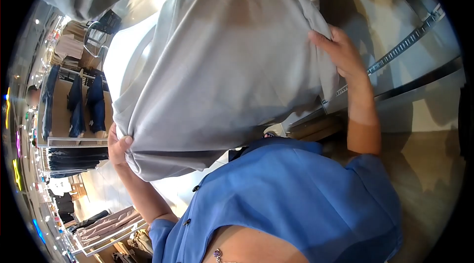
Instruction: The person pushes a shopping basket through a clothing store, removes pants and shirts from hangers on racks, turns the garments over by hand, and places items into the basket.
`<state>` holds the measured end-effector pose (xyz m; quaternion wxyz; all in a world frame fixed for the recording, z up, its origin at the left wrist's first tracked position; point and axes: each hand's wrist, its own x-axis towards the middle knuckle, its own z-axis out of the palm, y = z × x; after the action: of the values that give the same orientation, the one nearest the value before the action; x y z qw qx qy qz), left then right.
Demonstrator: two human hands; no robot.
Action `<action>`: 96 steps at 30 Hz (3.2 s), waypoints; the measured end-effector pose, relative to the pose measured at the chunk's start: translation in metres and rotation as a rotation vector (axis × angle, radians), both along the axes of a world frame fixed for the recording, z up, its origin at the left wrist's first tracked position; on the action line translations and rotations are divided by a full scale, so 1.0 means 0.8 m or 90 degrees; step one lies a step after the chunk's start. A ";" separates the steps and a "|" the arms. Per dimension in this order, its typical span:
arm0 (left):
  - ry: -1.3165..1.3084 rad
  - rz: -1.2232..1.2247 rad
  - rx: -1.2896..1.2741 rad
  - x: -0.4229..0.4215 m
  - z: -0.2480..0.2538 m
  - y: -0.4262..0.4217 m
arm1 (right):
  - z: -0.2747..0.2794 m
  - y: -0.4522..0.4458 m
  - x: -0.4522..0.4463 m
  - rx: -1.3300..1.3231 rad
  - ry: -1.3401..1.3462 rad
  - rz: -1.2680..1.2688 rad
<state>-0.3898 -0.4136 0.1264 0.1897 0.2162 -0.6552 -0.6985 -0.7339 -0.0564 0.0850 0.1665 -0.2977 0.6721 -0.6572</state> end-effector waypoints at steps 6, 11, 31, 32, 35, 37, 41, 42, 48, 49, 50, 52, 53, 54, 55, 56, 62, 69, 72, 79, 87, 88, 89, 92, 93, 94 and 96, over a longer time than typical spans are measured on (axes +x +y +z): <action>-0.140 0.115 -0.229 -0.006 0.027 0.017 | -0.001 -0.029 0.012 -0.042 0.008 -0.086; -0.161 0.110 -0.364 -0.009 0.026 0.027 | -0.001 -0.031 0.012 -0.026 -0.006 -0.084; -0.193 0.251 -0.520 0.020 0.022 0.013 | -0.008 -0.015 -0.004 0.136 0.027 0.057; -0.213 0.263 -0.544 0.029 0.024 0.006 | -0.008 -0.014 -0.003 0.175 0.123 0.004; -0.152 0.250 -0.524 0.034 0.038 0.018 | -0.001 -0.017 0.004 0.255 0.351 -0.154; -0.136 0.248 -0.513 0.034 0.042 0.021 | 0.003 -0.020 0.006 0.211 0.374 -0.237; -0.166 0.283 -0.529 0.038 0.040 0.015 | -0.004 -0.020 -0.001 0.104 0.342 -0.305; -0.169 0.289 -0.527 0.038 0.039 0.015 | -0.004 -0.019 -0.002 0.086 0.322 -0.307; -0.197 0.310 -0.504 0.040 0.036 0.019 | -0.016 -0.003 -0.023 0.288 0.566 -0.259; -0.190 0.299 -0.506 0.038 0.035 0.022 | -0.017 0.001 -0.025 0.300 0.540 -0.283; -0.186 0.293 -0.508 0.037 0.033 0.024 | -0.018 0.003 -0.025 0.309 0.514 -0.302; -0.233 0.327 -0.502 0.029 0.029 0.032 | -0.026 0.007 -0.030 0.319 0.485 -0.326; -0.234 0.295 -0.501 0.025 0.028 0.034 | -0.030 0.011 -0.033 0.250 0.465 -0.312; -0.257 0.305 -0.522 0.015 0.026 0.036 | -0.029 0.012 -0.037 0.242 0.428 -0.329; -0.258 0.303 -0.510 0.004 0.026 0.037 | -0.034 0.014 -0.046 0.242 0.437 -0.365; -0.271 0.270 -0.494 -0.002 0.026 0.032 | -0.038 0.016 -0.051 0.207 0.372 -0.387; -0.201 0.250 -0.355 -0.009 0.028 0.030 | -0.021 0.012 -0.032 0.000 0.039 -0.214; -0.135 0.160 -0.272 0.007 0.016 0.034 | 0.018 0.006 0.004 0.393 0.245 -0.003; -0.108 0.113 -0.244 0.007 0.013 0.045 | 0.021 0.006 0.005 0.431 0.276 -0.027; -0.129 0.012 -0.283 0.012 -0.001 0.062 | 0.022 -0.008 0.015 0.013 0.358 -0.092; -0.190 -0.092 -0.318 -0.032 0.011 0.083 | 0.042 -0.027 0.057 0.160 0.468 0.091; -0.193 -0.098 -0.318 -0.037 0.008 0.080 | 0.036 -0.028 0.059 0.190 0.490 0.067; -0.186 -0.094 -0.322 -0.042 0.003 0.077 | 0.031 -0.028 0.060 0.221 0.512 0.043; -0.199 -0.062 -0.438 -0.053 -0.007 0.066 | 0.031 -0.031 0.069 0.245 0.534 -0.012; -0.201 -0.037 -0.448 -0.054 -0.010 0.066 | 0.031 -0.030 0.069 0.235 0.522 -0.020; -0.227 -0.037 -0.465 -0.050 -0.013 0.061 | 0.031 -0.030 0.068 0.224 0.510 -0.029; -0.275 -0.038 -0.497 -0.039 -0.020 0.046 | 0.038 -0.026 0.064 0.251 0.486 -0.046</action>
<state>-0.4214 -0.3770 0.1103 0.0955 0.2505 -0.9003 -0.3428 -0.6827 -0.0774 0.1153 -0.0636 -0.4584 0.8081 -0.3644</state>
